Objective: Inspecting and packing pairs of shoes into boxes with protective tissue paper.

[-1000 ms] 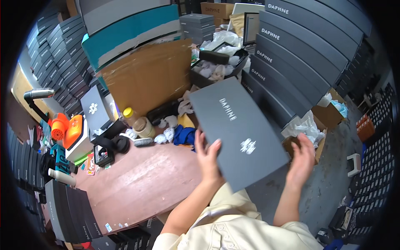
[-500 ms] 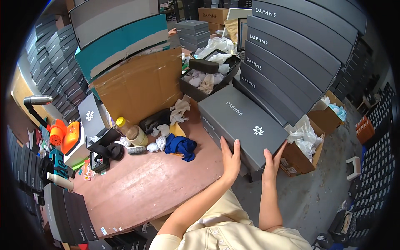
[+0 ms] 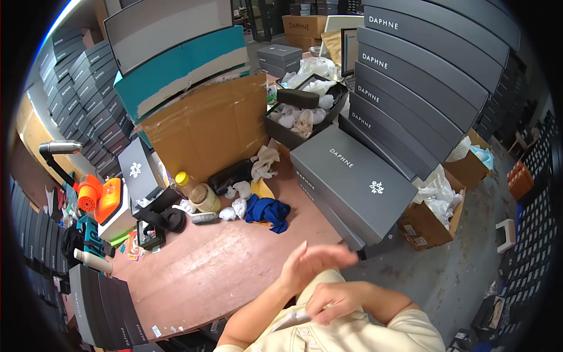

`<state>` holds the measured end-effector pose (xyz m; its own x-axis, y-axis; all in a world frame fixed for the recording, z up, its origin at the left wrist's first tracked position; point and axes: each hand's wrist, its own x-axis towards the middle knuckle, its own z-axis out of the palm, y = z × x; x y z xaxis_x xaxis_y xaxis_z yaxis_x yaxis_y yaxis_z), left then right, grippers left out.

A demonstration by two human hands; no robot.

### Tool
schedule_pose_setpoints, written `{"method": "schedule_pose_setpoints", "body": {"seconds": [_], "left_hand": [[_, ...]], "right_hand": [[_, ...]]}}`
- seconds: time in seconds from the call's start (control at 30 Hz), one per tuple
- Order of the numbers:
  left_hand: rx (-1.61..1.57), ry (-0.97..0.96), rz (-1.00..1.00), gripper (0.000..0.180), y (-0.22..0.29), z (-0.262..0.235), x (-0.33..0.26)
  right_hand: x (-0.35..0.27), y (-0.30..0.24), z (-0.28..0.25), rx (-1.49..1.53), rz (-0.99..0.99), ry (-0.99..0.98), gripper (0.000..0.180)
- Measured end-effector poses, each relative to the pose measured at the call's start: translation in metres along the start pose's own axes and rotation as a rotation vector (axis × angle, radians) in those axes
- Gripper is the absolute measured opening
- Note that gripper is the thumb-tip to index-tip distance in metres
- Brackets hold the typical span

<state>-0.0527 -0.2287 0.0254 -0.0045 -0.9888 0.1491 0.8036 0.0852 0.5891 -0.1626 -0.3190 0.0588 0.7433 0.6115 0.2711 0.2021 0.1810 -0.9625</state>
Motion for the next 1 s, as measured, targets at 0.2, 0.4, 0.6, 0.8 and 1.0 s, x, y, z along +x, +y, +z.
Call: {"method": "schedule_pose_setpoints", "body": {"seconds": [0.2, 0.4, 0.6, 0.8, 1.0], "left_hand": [[-0.253, 0.032, 0.148, 0.067, -0.011, 0.024, -0.038], [-0.013, 0.793, 0.475, 0.043, -0.030, -0.042, -0.086], [0.583, 1.401, 0.810, 0.034, 0.004, -0.047, -0.181], [0.871, 1.890, 1.327, 0.031, 0.053, -0.022, -0.332], [1.683, 2.940, 1.405, 0.048, 0.086, 0.031, -0.468]], "right_hand": [[0.061, 0.030, 0.014, 0.140, -0.096, 0.210, 0.044], [0.070, -0.004, 0.006, -1.314, -0.464, 1.045, 0.076], [0.051, -0.003, -0.022, -1.366, 0.482, 0.717, 0.101], [0.044, 0.008, -0.023, -0.610, 0.647, 0.344, 0.067], [0.049, 0.068, -0.028, 0.398, -0.260, 0.863, 0.044]]}}
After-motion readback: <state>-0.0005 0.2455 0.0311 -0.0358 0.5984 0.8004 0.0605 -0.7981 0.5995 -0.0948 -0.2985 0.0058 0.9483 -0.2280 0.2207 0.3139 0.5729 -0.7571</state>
